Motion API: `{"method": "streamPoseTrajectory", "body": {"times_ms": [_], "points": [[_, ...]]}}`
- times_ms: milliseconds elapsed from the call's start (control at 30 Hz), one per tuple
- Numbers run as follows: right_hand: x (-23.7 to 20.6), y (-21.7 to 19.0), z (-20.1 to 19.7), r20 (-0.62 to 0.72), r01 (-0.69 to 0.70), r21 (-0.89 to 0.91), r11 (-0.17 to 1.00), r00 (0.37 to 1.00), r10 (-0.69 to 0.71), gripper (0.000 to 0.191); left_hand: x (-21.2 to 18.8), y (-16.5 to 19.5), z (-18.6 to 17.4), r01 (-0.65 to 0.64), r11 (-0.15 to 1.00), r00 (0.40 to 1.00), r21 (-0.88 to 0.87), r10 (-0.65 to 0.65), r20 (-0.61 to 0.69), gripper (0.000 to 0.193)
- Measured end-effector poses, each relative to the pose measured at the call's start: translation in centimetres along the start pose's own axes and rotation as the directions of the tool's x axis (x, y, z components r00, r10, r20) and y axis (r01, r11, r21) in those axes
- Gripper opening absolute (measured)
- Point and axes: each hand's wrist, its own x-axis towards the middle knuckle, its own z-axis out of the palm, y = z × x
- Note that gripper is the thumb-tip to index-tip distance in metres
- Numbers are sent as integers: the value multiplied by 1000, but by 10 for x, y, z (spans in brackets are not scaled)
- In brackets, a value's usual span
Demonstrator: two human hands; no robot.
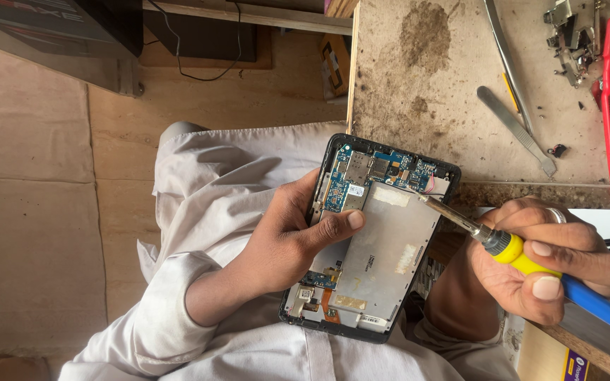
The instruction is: The person holds a disassembled mobile phone and uses a soldering iron to apply heat to the battery connector area on the motherboard. The person repeatedly applies the soldering iron to the same spot while holding the device steady on their lap.
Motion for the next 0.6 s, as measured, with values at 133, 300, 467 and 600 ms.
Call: {"method": "streamPoseTrajectory", "body": {"times_ms": [133,300,467,600], "points": [[1,2,0,12,23,9,1000,1000,-23,30,0,0,0,-8,1000,1000,12,8,1,26],[0,-2,2,-18,-19,-13,1000,1000,19,30,0,0,0,-7,1000,1000,29,7,-5,25],[0,-3,4,-20,-35,-10,999,999,34,30,0,1,0,-11,1000,1000,27,11,3,25],[1,-2,4,-32,-38,-27,999,999,37,31,0,2,0,-5,999,1000,32,5,-5,25]]}}
